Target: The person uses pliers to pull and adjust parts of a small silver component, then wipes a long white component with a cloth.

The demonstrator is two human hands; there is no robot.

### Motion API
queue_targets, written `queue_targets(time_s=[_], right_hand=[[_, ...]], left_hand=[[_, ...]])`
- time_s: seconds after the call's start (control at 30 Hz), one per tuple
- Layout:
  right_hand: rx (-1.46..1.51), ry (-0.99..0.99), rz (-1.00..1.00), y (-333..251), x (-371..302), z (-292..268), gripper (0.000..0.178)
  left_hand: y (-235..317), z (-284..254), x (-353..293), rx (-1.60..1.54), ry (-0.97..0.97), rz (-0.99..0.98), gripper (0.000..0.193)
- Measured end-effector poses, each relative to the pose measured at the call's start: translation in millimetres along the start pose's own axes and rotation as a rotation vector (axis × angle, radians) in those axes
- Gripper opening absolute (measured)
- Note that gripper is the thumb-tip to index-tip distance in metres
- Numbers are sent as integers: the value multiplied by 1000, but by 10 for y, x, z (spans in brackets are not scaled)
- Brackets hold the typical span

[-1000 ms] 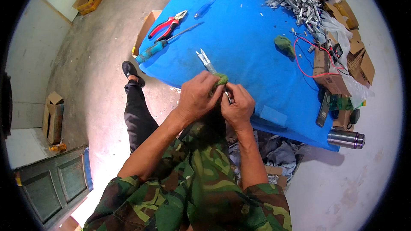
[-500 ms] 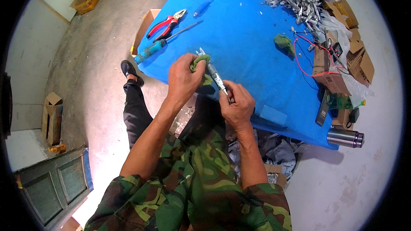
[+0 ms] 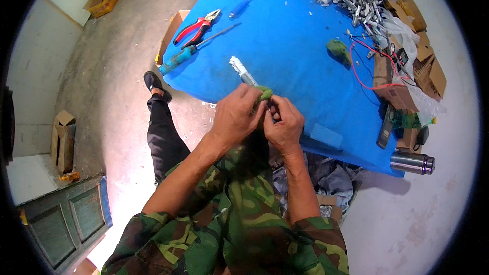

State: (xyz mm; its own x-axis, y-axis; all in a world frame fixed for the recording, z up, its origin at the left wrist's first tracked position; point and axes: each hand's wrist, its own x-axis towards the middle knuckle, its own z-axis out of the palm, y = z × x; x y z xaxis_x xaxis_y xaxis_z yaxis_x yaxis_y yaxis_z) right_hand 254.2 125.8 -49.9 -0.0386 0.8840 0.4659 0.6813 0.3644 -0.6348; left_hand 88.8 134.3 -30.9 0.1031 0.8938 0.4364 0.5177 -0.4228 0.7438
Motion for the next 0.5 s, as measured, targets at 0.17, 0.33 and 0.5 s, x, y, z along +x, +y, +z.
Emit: queue_targets(time_s=[0.17, 0.33, 0.5], right_hand=[[39, -46, 42, -67, 21, -22, 25], [32, -40, 86, -71, 7, -16, 25], [5, -28, 68, -67, 14, -2, 26]], left_hand=[[-171, -11, 83, 82, 74, -57, 17], [-452, -81, 238, 95, 199, -100, 17], [-461, -109, 233, 40, 220, -139, 17]])
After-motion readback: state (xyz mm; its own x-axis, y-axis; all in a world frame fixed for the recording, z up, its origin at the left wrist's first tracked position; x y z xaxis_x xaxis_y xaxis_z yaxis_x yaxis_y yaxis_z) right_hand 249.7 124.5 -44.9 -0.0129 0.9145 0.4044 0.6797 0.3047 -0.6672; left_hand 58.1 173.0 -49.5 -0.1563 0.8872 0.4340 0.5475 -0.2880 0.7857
